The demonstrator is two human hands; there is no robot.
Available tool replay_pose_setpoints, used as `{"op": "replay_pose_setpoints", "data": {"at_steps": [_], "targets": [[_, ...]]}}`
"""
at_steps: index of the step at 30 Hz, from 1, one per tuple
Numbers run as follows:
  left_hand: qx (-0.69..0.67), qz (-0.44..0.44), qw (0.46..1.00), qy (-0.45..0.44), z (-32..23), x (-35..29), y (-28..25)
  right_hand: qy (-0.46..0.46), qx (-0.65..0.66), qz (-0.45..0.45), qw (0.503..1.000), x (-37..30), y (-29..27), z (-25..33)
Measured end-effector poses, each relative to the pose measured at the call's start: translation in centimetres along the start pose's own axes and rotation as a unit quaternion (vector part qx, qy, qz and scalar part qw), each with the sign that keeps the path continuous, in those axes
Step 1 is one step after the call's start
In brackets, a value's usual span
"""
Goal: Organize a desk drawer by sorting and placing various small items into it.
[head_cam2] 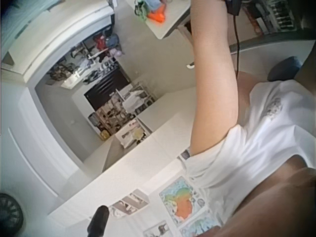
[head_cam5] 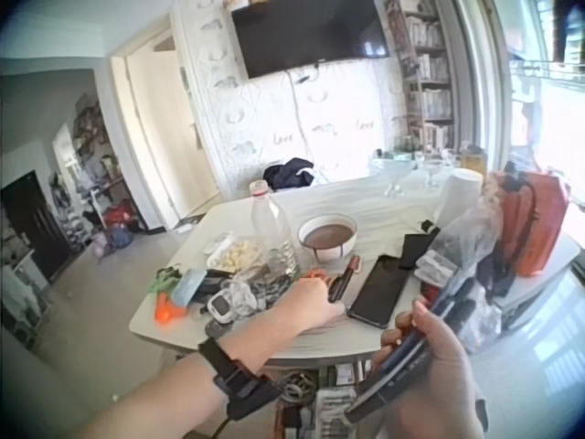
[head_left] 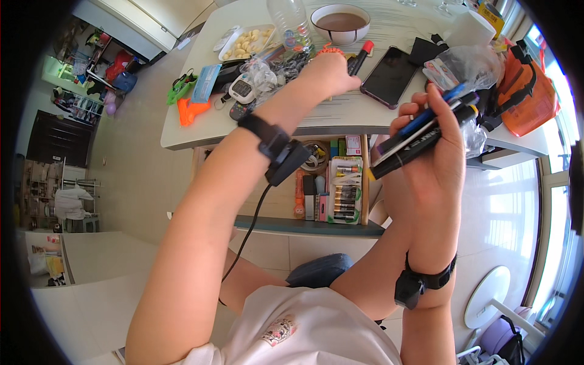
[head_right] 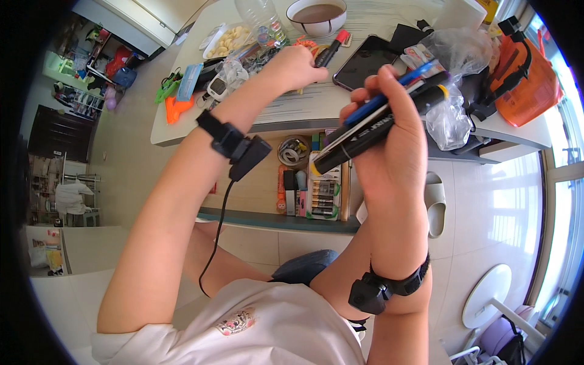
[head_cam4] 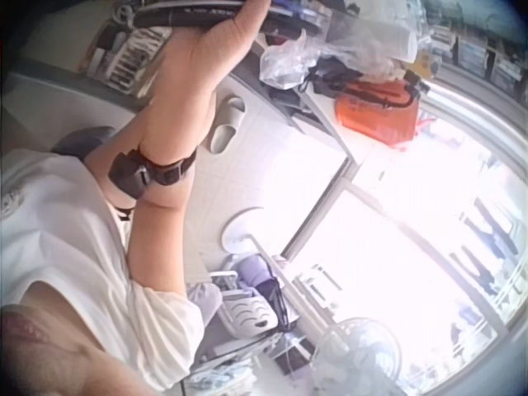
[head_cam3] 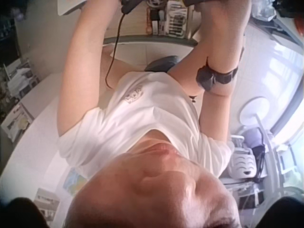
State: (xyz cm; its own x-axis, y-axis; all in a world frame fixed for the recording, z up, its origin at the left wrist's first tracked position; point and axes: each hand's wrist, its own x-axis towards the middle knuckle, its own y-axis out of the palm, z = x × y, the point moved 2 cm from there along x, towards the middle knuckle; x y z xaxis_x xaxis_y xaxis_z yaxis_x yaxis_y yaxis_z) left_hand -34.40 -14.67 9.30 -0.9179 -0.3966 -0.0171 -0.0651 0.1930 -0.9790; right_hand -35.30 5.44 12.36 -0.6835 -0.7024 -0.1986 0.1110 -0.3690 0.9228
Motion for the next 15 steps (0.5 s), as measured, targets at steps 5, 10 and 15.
{"op": "replay_pose_setpoints", "data": {"at_steps": [5,10,15], "targets": [[-0.388,0.067,0.919,-0.037,-0.2,-7.4,-3.7,0.037,-0.049,-0.032,0.998,-0.5,-0.3,-3.1],[-0.514,0.081,0.850,-0.081,1.6,-16.3,-5.6,0.097,-0.118,-0.030,0.988,-1.4,0.0,-7.2],[-0.516,0.058,0.847,-0.113,2.8,-21.2,-4.4,0.184,-0.200,0.006,0.962,-2.6,0.3,-10.5]]}}
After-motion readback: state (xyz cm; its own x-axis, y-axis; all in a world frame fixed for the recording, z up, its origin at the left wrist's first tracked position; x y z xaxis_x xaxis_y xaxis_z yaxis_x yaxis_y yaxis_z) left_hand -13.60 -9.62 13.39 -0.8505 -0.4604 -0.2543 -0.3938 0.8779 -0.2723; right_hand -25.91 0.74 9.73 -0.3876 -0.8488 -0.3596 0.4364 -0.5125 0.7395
